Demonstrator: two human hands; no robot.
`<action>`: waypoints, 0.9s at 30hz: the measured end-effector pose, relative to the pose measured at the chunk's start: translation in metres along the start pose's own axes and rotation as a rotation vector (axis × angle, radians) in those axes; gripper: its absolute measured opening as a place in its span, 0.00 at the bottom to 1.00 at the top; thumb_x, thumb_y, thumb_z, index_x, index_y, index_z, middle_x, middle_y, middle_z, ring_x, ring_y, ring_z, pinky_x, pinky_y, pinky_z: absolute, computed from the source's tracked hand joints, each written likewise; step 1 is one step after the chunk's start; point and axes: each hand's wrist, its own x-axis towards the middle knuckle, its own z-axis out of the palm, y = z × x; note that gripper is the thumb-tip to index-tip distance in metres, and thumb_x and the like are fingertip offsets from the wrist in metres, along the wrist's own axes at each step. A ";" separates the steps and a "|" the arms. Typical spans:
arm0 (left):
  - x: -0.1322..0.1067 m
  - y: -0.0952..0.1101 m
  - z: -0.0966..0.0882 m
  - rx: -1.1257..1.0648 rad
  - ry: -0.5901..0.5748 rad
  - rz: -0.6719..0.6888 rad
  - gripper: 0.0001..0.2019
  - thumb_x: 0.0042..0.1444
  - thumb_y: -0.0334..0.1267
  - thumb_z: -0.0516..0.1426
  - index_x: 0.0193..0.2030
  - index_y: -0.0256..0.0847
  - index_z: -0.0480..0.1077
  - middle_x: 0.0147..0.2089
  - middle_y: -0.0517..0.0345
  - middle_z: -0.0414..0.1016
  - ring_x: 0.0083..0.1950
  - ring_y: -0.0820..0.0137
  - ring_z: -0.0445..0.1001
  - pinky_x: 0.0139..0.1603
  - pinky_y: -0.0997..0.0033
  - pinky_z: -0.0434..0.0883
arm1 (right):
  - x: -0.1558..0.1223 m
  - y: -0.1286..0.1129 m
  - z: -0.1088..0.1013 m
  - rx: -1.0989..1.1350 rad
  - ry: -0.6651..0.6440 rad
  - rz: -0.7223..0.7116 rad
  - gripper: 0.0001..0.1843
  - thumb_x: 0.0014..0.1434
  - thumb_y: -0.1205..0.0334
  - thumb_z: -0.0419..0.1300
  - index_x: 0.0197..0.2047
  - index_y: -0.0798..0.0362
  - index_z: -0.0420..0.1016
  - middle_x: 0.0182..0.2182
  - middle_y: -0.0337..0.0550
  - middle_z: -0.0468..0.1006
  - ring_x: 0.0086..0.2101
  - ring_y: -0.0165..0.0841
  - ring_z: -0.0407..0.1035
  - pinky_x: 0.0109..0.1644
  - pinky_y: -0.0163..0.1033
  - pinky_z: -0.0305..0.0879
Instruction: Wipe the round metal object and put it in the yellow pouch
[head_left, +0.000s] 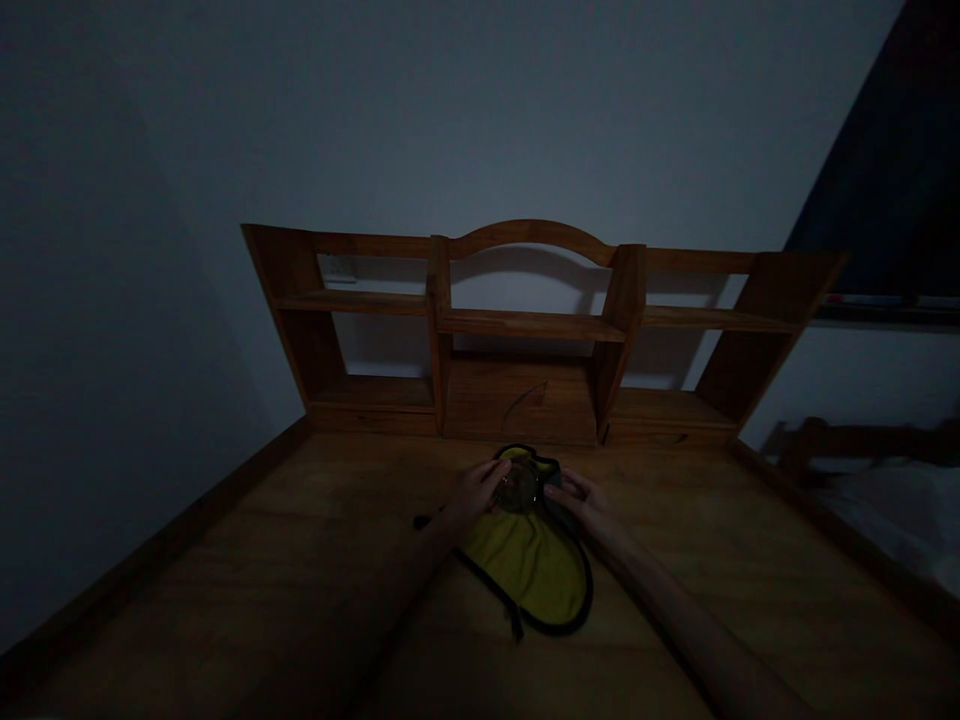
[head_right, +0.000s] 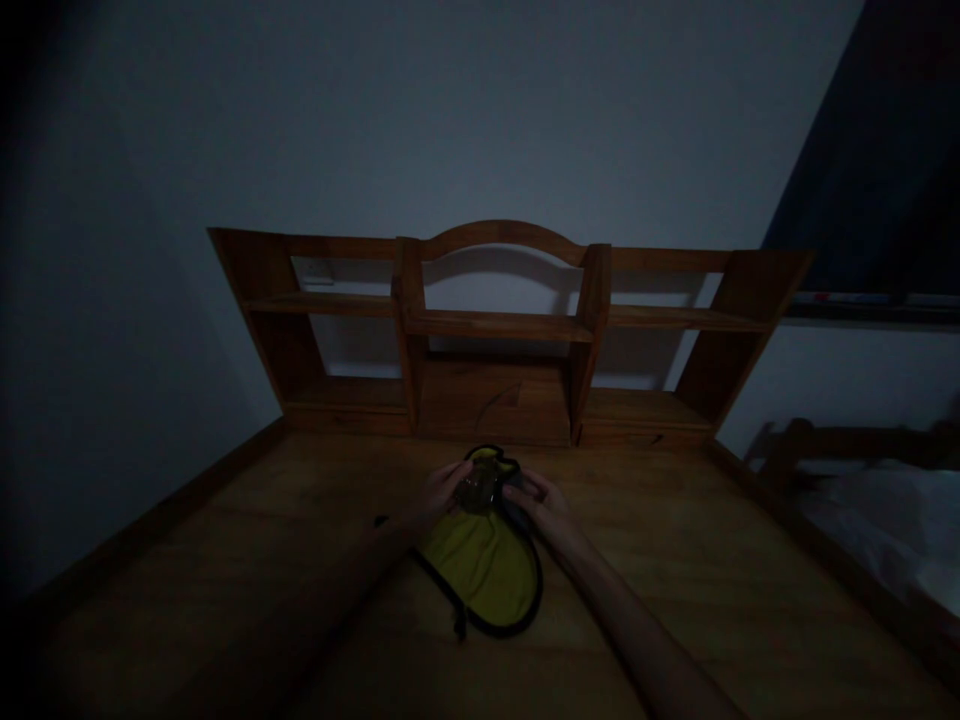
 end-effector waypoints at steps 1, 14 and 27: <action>-0.001 0.001 0.000 -0.003 0.001 -0.001 0.26 0.52 0.61 0.56 0.42 0.37 0.74 0.24 0.63 0.70 0.17 0.80 0.61 0.16 0.79 0.57 | 0.001 0.001 -0.001 -0.002 0.009 -0.005 0.25 0.46 0.54 0.72 0.47 0.51 0.77 0.43 0.47 0.81 0.43 0.42 0.75 0.50 0.46 0.69; -0.012 0.017 0.005 0.012 -0.012 -0.058 0.25 0.49 0.62 0.58 0.39 0.39 0.72 0.23 0.65 0.70 0.11 0.81 0.61 0.10 0.80 0.58 | 0.001 0.000 -0.001 -0.148 -0.007 -0.065 0.21 0.49 0.51 0.69 0.45 0.51 0.78 0.42 0.44 0.81 0.43 0.41 0.74 0.49 0.43 0.69; -0.024 0.026 0.011 0.094 -0.107 0.027 0.24 0.47 0.57 0.61 0.41 0.39 0.67 0.28 0.65 0.71 0.11 0.82 0.62 0.09 0.80 0.61 | -0.008 0.001 -0.001 -0.694 -0.052 -0.350 0.23 0.59 0.62 0.57 0.58 0.47 0.69 0.50 0.45 0.77 0.47 0.40 0.72 0.53 0.47 0.67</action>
